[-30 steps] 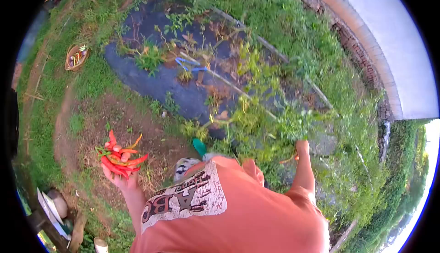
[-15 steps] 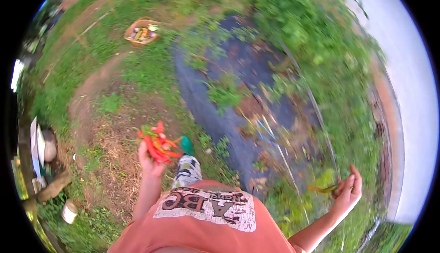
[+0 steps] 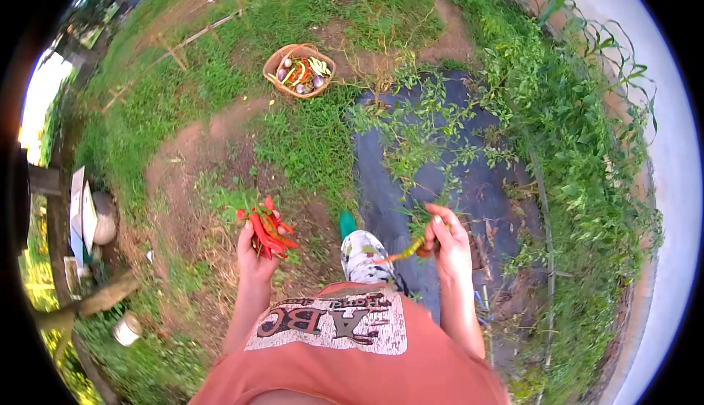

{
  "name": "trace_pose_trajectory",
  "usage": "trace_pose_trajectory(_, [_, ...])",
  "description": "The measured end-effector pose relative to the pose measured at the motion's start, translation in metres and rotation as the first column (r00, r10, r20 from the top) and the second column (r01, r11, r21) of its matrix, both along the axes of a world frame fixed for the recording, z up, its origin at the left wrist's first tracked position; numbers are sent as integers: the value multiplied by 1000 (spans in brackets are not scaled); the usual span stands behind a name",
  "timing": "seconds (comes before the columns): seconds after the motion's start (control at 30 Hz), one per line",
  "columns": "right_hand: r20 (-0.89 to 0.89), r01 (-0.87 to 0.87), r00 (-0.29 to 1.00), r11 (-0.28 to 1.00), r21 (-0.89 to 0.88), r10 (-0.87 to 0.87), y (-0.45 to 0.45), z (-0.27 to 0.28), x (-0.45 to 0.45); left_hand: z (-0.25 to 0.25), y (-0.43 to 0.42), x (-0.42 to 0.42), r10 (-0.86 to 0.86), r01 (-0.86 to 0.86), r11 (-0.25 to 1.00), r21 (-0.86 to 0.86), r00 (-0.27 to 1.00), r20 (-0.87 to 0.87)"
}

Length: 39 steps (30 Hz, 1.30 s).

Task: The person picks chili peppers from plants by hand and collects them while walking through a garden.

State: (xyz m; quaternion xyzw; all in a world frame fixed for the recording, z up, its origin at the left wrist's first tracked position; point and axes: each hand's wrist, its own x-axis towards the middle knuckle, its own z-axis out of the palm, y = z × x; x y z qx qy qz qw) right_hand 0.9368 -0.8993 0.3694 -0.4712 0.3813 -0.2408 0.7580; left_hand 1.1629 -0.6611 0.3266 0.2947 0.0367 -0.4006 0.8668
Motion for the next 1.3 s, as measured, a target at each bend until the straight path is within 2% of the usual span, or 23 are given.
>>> trace_pose_trajectory(0.07, [-14, 15, 1000, 999, 37, -14, -21, -12, 64, -10, -24, 51, 40, -38, 997, 64, 999, -19])
trace_pose_trajectory(0.17, [24, -76, 997, 989, 124, 74, -60, -21, 156, -33, -64, 134, -16, 25, 992, 126, 997, -74])
trace_pose_trajectory(0.23, [50, -84, 996, 983, 165, 77, -84, -39, 220, -41, -104, 190, -63, 69, 995, 69, 994, -89])
trace_pose_trajectory(0.3, [-4, -124, 992, 954, 274, 130, -107, -48, 286, -43, -131, 238, -136, 135, 991, -13, 986, -99])
trace_pose_trajectory(0.37, [112, -182, 981, 953, 243, 158, -120, -39, 347, -21, -145, 271, -62, 75, 993, 91, 988, -143])
trace_pose_trajectory(0.43, [99, -224, 974, 948, 226, 206, -131, -37, 399, -16, -168, 314, -36, 46, 989, 140, 997, -72])
trace_pose_trajectory(0.47, [76, -262, 965, 949, 175, 252, -140, -39, 425, -12, -179, 333, -20, 36, 989, 146, 994, -111])
trace_pose_trajectory(0.5, [77, -273, 962, 946, 177, 263, -150, -39, 448, -14, -187, 352, -8, 25, 989, 149, 994, -110])
trace_pose_trajectory(0.57, [-14, -288, 956, 943, 166, 294, -172, -43, 497, -31, -207, 393, -111, 118, 965, 232, 993, -42])
trace_pose_trajectory(0.67, [-77, -251, 961, 955, 160, 266, -204, -71, 565, -65, -250, 452, -114, 130, 936, 327, 991, -70])
trace_pose_trajectory(0.77, [-182, -190, 962, 977, 94, 205, -235, -127, 638, -112, -305, 520, -128, 168, 887, 431, 984, -120])
trace_pose_trajectory(0.83, [-268, -134, 954, 991, 27, 137, -254, -166, 682, -150, -338, 567, -245, 233, 826, 513, 968, -46])
trace_pose_trajectory(0.9, [-393, -110, 912, 993, 44, 119, -274, -209, 723, -196, -375, 608, -301, 274, 791, 548, 953, -42])
trace_pose_trajectory(0.97, [-401, -75, 911, 995, 69, 96, -290, -251, 755, -251, -405, 644, -329, 264, 783, 563, 944, 16])
trace_pose_trajectory(1.0, [-419, -76, 902, 993, 87, 106, -296, -276, 767, -274, -417, 653, -326, 273, 775, 570, 945, -10])
trace_pose_trajectory(1.07, [-501, 16, 866, 998, 65, 19, -312, -328, 800, -316, -451, 684, -375, 210, 681, 702, 923, 88])
trace_pose_trajectory(1.1, [-512, 34, 859, 996, 87, 15, -315, -345, 812, -326, -459, 700, -486, 378, 608, 699, 872, -49])
trace_pose_trajectory(1.2, [-604, 196, 794, 969, 149, -67, -330, -393, 843, -359, -492, 722, -591, 421, 513, 748, 805, -48])
trace_pose_trajectory(1.3, [-627, 221, 775, 962, 161, -73, -340, -445, 871, -388, -509, 740, -665, 467, 432, 772, 743, -78])
